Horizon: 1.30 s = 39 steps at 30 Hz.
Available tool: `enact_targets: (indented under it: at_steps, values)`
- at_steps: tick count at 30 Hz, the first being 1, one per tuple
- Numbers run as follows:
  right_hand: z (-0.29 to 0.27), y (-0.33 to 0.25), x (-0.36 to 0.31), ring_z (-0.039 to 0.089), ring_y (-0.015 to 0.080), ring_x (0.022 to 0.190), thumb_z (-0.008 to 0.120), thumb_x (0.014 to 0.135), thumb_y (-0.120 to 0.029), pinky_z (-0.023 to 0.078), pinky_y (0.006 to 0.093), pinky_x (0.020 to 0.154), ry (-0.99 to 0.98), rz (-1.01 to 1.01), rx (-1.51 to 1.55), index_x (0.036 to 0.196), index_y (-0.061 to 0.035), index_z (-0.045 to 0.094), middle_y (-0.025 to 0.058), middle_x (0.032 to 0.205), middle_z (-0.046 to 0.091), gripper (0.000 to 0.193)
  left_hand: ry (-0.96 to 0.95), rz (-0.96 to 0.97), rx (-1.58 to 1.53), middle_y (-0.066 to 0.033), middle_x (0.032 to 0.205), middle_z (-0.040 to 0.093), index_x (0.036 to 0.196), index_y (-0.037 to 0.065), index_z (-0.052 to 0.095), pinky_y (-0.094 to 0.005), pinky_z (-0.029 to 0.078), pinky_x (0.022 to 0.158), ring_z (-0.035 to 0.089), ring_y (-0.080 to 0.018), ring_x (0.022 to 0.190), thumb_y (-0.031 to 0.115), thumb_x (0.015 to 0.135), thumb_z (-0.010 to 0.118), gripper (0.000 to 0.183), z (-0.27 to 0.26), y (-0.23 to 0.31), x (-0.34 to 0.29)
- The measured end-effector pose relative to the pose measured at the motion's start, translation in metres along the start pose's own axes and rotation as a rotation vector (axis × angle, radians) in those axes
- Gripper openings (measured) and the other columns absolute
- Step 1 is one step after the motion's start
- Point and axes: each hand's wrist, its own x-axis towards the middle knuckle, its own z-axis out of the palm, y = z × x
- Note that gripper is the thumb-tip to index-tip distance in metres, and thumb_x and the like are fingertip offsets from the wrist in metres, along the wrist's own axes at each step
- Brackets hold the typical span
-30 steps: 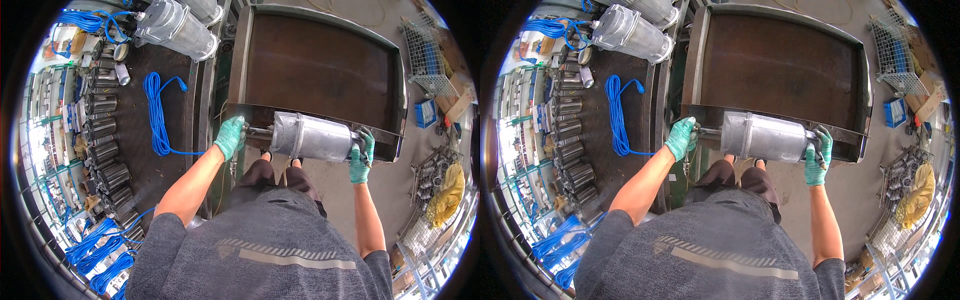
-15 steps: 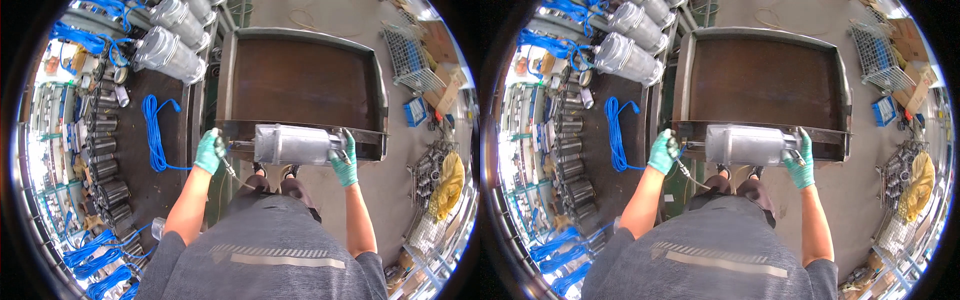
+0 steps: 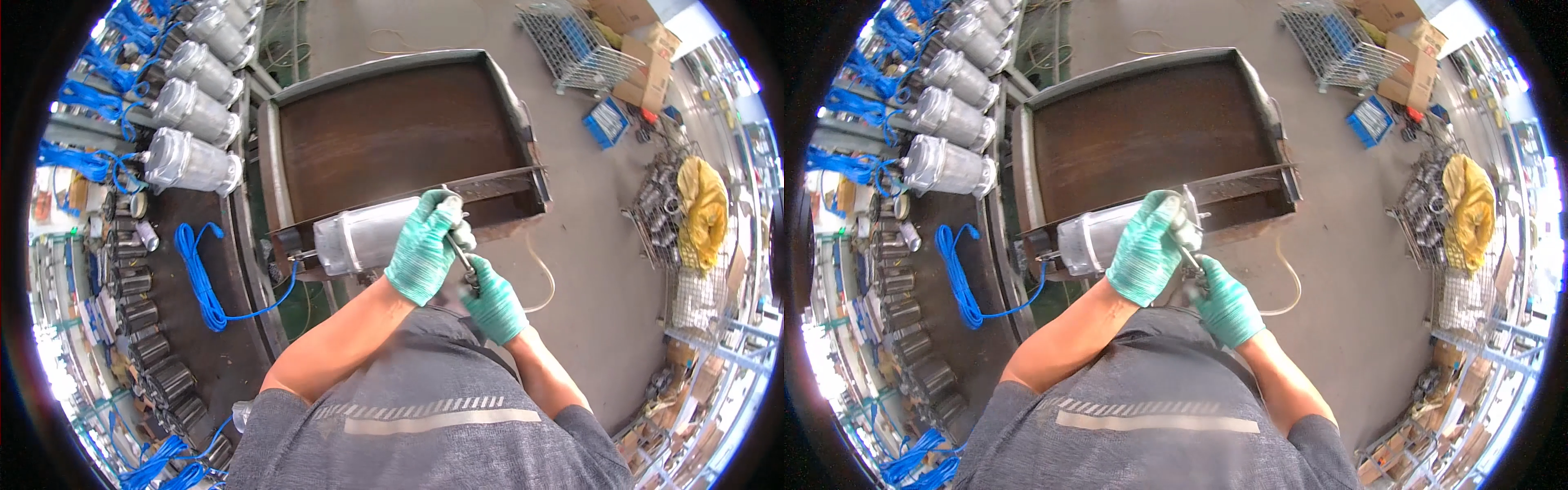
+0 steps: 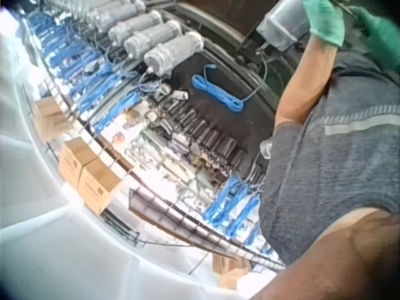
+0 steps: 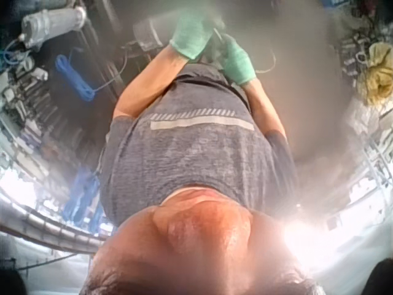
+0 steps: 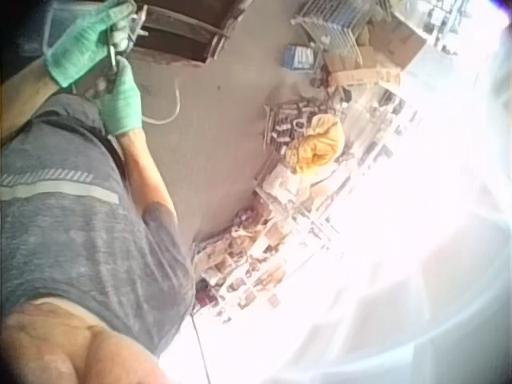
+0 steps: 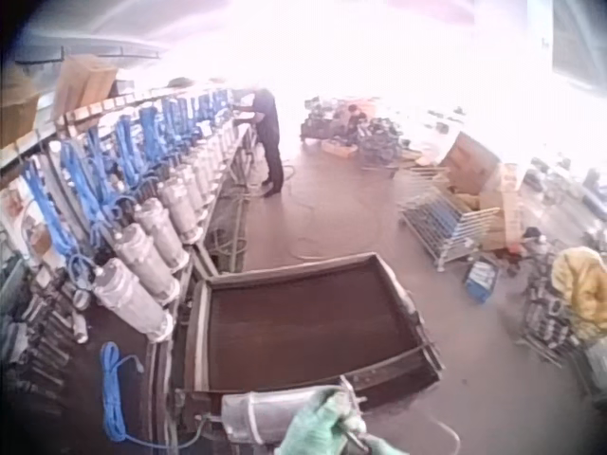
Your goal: The person picks up a metal industrial pump from a row, carries it to a water tank, immerses it to check for leaks while handling a blue cable, and then returns it to the line.
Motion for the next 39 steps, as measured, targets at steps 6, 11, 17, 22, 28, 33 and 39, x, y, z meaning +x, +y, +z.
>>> enact_targets:
  at_steps: [6, 11, 17, 22, 28, 33, 39]
  values:
    - [-0.117, 0.104, -0.018, 0.068, 0.0402, 0.078, 0.068, 0.094, -0.016, 0.053, 0.0471, 0.068, 0.497, 0.001, -0.522, 0.115, -0.0116, 0.063, 0.0167, 0.087, 0.069, 0.022, -0.001, 0.219, 0.674, -0.0066, 0.113, 0.069, 0.128, 0.003, 0.062, -0.0325, 0.060, 0.083, 0.069, -0.0167, 0.096, 0.026, 0.105, 0.062, 0.032, -0.016, 0.022, -0.006]
    - [-0.198, 0.141, 0.008, 0.068, 0.0402, 0.079, 0.065, 0.098, -0.018, 0.054, 0.0467, 0.071, 0.628, 0.074, -0.678, 0.116, -0.0095, 0.062, 0.0176, 0.091, 0.071, 0.020, 0.403, 0.518, 0.577, -0.0128, 0.099, 0.075, 0.123, 0.002, 0.067, -0.0361, 0.061, 0.072, 0.071, -0.0219, 0.079, 0.020, 0.104, 0.062, 0.027, -0.118, 0.108, -0.061]
    - [-0.167, 0.237, 0.116, 0.066, 0.0381, 0.081, 0.062, 0.099, -0.026, 0.052, 0.0474, 0.077, 0.244, 0.173, -0.484, 0.114, -0.0057, 0.056, 0.0185, 0.091, 0.069, 0.026, 0.876, 0.742, 0.531, -0.0109, 0.096, 0.075, 0.122, 0.005, 0.067, -0.0327, 0.061, 0.066, 0.071, -0.0193, 0.074, 0.019, 0.102, 0.065, 0.024, -0.198, 0.143, -0.191]
    - [-0.140, 0.317, 0.167, 0.056, 0.0244, 0.073, 0.062, 0.101, -0.031, 0.051, 0.0417, 0.072, 0.341, 0.112, -0.259, 0.109, -0.0028, 0.054, 0.0122, 0.083, 0.059, 0.031, 1.054, 0.712, 0.548, -0.0108, 0.096, 0.075, 0.121, 0.005, 0.066, -0.0319, 0.061, 0.064, 0.070, -0.0180, 0.074, 0.020, 0.103, 0.063, 0.024, -0.211, 0.130, -0.268]
    - [-0.141, 0.329, 0.174, 0.063, 0.0313, 0.085, 0.066, 0.098, -0.030, 0.053, 0.0434, 0.083, 0.304, 0.227, -0.172, 0.117, -0.0034, 0.053, 0.0162, 0.102, 0.063, 0.035, 1.279, 0.515, 1.222, -0.0062, 0.105, 0.074, 0.126, 0.006, 0.065, -0.0321, 0.054, 0.085, 0.070, -0.0171, 0.094, 0.024, 0.103, 0.063, 0.030, -0.219, 0.109, -0.271]
    - [-0.131, 0.136, 0.144, 0.057, 0.0232, 0.080, 0.063, 0.102, -0.022, 0.051, 0.0392, 0.080, 0.279, -0.022, -0.167, 0.113, -0.0018, 0.062, 0.0088, 0.092, 0.064, 0.023, 1.235, 0.194, 1.736, -0.0195, 0.129, 0.068, 0.131, 0.006, 0.063, -0.0410, 0.054, 0.095, 0.069, -0.0352, 0.111, 0.029, 0.099, 0.064, 0.040, -0.236, 0.114, -0.239]
    - [-0.045, -0.030, 0.097, 0.068, 0.0378, 0.090, 0.072, 0.093, -0.029, 0.056, 0.0454, 0.077, -0.071, -0.531, -0.580, 0.125, -0.0050, 0.061, 0.0195, 0.107, 0.065, 0.041, 0.849, -0.808, 2.390, -0.0172, 0.142, 0.059, 0.146, 0.015, 0.052, -0.0635, 0.022, 0.122, 0.047, -0.0328, 0.142, 0.044, 0.099, 0.056, 0.055, -0.264, 0.140, -0.208]
